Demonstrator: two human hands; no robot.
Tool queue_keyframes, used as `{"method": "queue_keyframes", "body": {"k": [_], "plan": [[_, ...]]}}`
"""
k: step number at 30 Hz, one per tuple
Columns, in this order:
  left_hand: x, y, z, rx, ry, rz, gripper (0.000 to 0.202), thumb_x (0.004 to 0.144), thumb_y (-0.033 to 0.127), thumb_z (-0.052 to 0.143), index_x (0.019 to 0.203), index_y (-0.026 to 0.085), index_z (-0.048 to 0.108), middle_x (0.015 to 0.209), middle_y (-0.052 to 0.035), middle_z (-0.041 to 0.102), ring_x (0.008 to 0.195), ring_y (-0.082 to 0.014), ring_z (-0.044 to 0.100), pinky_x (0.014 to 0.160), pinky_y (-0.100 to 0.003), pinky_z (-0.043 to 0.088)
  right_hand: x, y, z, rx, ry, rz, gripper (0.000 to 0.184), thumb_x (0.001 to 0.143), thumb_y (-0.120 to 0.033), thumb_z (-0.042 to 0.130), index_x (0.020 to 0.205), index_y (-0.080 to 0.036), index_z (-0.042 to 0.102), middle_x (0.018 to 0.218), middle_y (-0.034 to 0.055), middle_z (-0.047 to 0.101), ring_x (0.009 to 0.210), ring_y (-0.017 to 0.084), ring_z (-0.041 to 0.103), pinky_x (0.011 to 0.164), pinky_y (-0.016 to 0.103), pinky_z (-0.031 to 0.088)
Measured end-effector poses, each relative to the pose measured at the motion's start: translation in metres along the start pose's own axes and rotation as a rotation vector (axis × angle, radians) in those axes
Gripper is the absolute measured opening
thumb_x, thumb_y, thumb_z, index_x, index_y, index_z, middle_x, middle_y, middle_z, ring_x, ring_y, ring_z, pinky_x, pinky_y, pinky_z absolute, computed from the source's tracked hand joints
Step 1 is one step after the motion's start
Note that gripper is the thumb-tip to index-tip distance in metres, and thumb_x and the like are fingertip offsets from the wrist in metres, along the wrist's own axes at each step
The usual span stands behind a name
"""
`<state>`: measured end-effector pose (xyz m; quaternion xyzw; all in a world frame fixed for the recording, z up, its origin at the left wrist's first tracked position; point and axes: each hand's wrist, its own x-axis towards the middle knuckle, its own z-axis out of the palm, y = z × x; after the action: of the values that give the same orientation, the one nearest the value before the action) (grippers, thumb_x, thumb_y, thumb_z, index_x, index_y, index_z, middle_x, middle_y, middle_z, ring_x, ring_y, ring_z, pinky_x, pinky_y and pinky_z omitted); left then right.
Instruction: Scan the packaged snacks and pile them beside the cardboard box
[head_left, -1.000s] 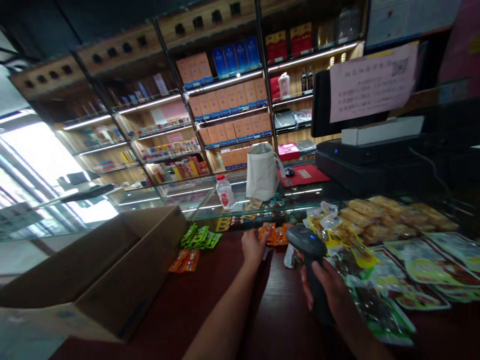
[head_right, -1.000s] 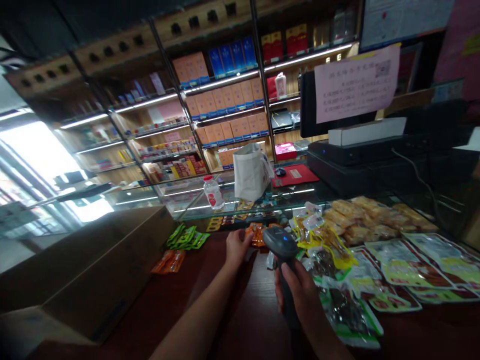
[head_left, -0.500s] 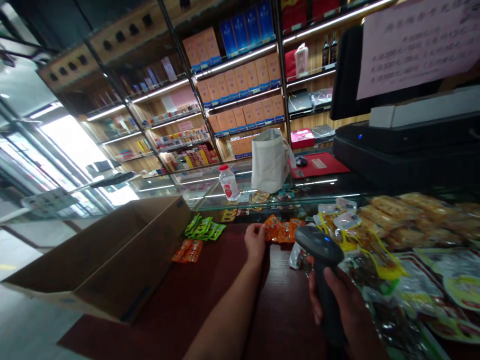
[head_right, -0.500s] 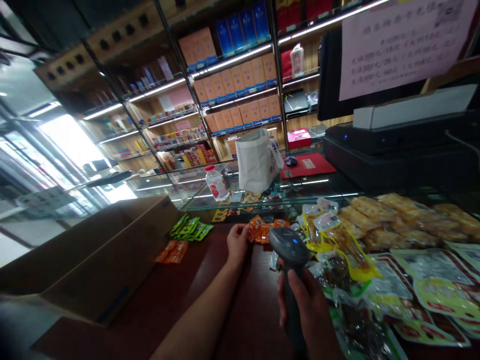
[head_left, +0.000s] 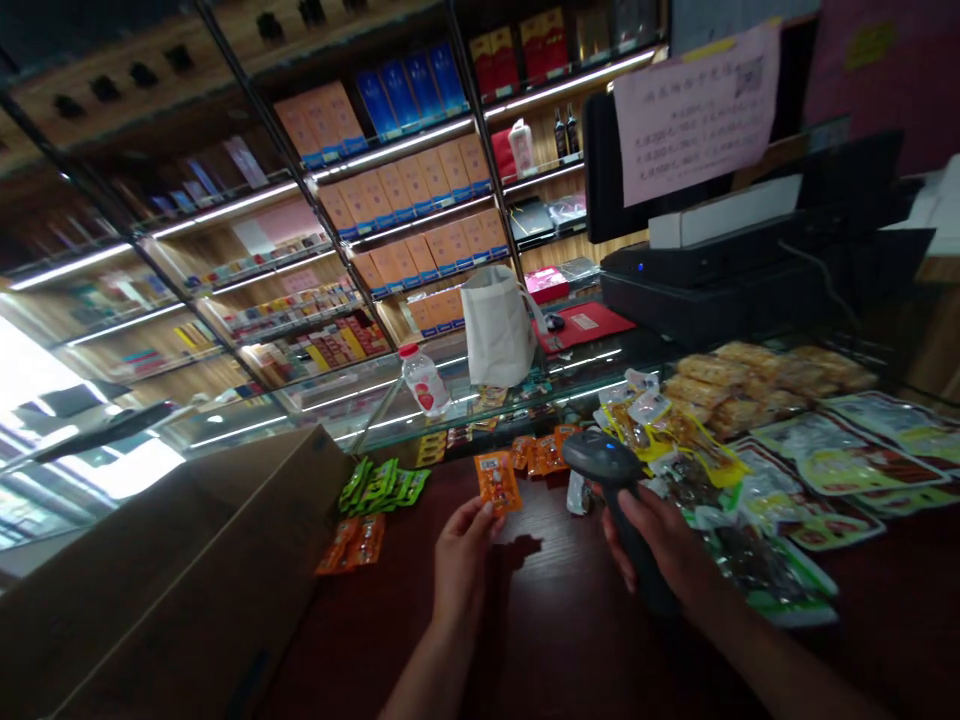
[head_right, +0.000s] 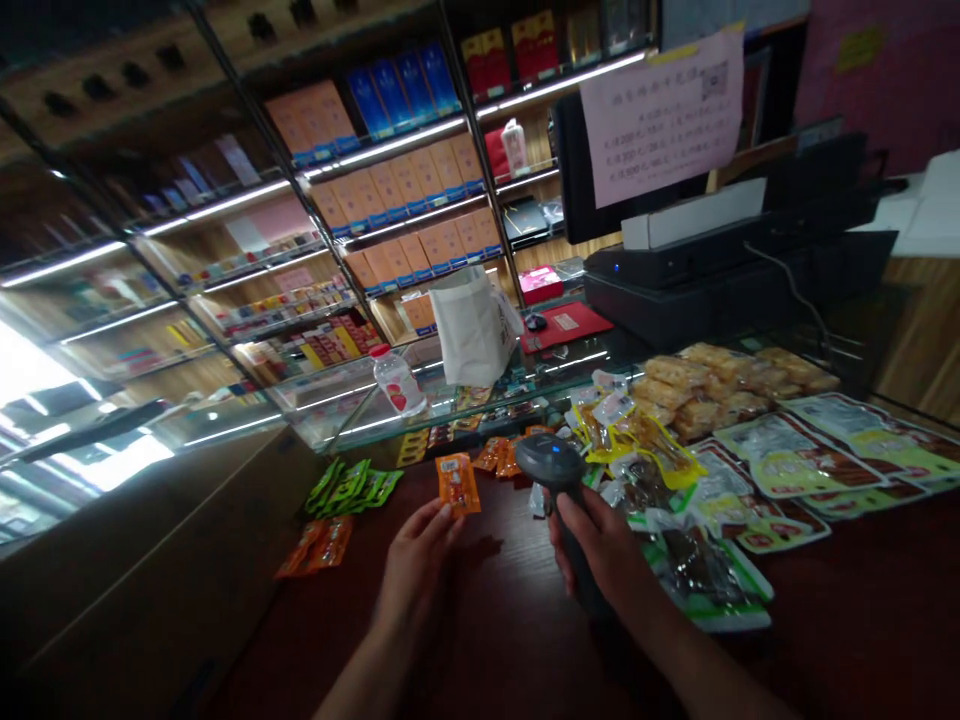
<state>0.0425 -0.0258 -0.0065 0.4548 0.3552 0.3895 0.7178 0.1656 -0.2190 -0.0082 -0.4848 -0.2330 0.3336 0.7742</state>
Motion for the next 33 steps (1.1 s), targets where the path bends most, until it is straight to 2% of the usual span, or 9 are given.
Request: {"method": "queue_keyframes", "body": {"k": [3, 6, 9, 15, 21, 26, 33], "plan": [[-0.006, 0.001, -0.017, 0.064, 0.007, -0.027, 0.036, 0.050, 0.025, 0.091, 0.077, 0.012, 0.071, 0.077, -0.0053, 0.072, 0.065, -0.0113, 0.066, 0.059, -0.019, 0.052, 0.000, 0.008, 0.002, -0.051, -0.023, -0.005, 0.041, 0.086, -0.060, 0.059, 0.090, -0.019, 0.051, 0.065, -0.0057, 0.058, 0.035, 0.006, 0.048, 0.031, 0.017, 0.042], [0.000, -0.004, -0.024, 0.161, 0.004, 0.039, 0.040, 0.055, 0.036, 0.088, 0.084, 0.013, 0.071, 0.069, -0.0021, 0.070, 0.052, -0.0075, 0.059, 0.045, -0.015, 0.043, -0.002, 0.016, 0.006, -0.090, -0.050, -0.017, 0.040, 0.086, -0.058, 0.060, 0.088, -0.019, 0.051, 0.064, -0.0055, 0.058, 0.035, 0.006, 0.048, 0.031, 0.017, 0.042], [0.007, -0.009, -0.024, 0.186, -0.013, 0.109, 0.039, 0.059, 0.039, 0.084, 0.086, 0.014, 0.070, 0.070, -0.0016, 0.069, 0.056, -0.0098, 0.062, 0.050, -0.018, 0.048, -0.008, 0.021, 0.015, -0.122, -0.093, -0.009, 0.042, 0.086, -0.061, 0.058, 0.088, -0.019, 0.052, 0.064, -0.0051, 0.058, 0.034, 0.006, 0.048, 0.030, 0.017, 0.041], [0.013, -0.018, -0.022, 0.128, -0.018, 0.084, 0.034, 0.060, 0.033, 0.083, 0.082, 0.013, 0.067, 0.073, -0.0040, 0.072, 0.062, -0.0142, 0.068, 0.056, -0.022, 0.054, -0.023, 0.025, 0.031, -0.148, -0.175, 0.059, 0.046, 0.087, -0.063, 0.057, 0.086, -0.017, 0.056, 0.065, -0.0025, 0.060, 0.037, 0.006, 0.048, 0.033, 0.016, 0.039], [0.019, -0.024, -0.023, 0.160, -0.022, 0.056, 0.033, 0.061, 0.033, 0.083, 0.082, 0.013, 0.067, 0.074, -0.0048, 0.072, 0.064, -0.0148, 0.069, 0.063, -0.024, 0.056, -0.022, 0.019, 0.025, -0.150, -0.116, 0.030, 0.045, 0.088, -0.061, 0.056, 0.082, -0.016, 0.056, 0.061, -0.0019, 0.060, 0.038, 0.007, 0.049, 0.035, 0.016, 0.039], [0.021, -0.026, -0.024, 0.178, -0.021, 0.050, 0.032, 0.061, 0.032, 0.083, 0.081, 0.013, 0.067, 0.074, -0.0051, 0.073, 0.065, -0.0155, 0.070, 0.065, -0.025, 0.056, -0.021, 0.019, 0.020, -0.085, -0.175, 0.038, 0.044, 0.089, -0.059, 0.057, 0.082, -0.015, 0.058, 0.060, -0.0012, 0.060, 0.036, 0.007, 0.047, 0.036, 0.017, 0.039], [0.019, -0.024, -0.021, 0.202, -0.016, 0.067, 0.030, 0.061, 0.032, 0.082, 0.080, 0.014, 0.068, 0.074, -0.0042, 0.073, 0.065, -0.0154, 0.070, 0.065, -0.026, 0.055, -0.024, 0.018, 0.020, -0.072, -0.157, 0.043, 0.045, 0.086, -0.060, 0.060, 0.082, -0.016, 0.057, 0.064, -0.0001, 0.062, 0.036, 0.006, 0.048, 0.034, 0.016, 0.039]]}}
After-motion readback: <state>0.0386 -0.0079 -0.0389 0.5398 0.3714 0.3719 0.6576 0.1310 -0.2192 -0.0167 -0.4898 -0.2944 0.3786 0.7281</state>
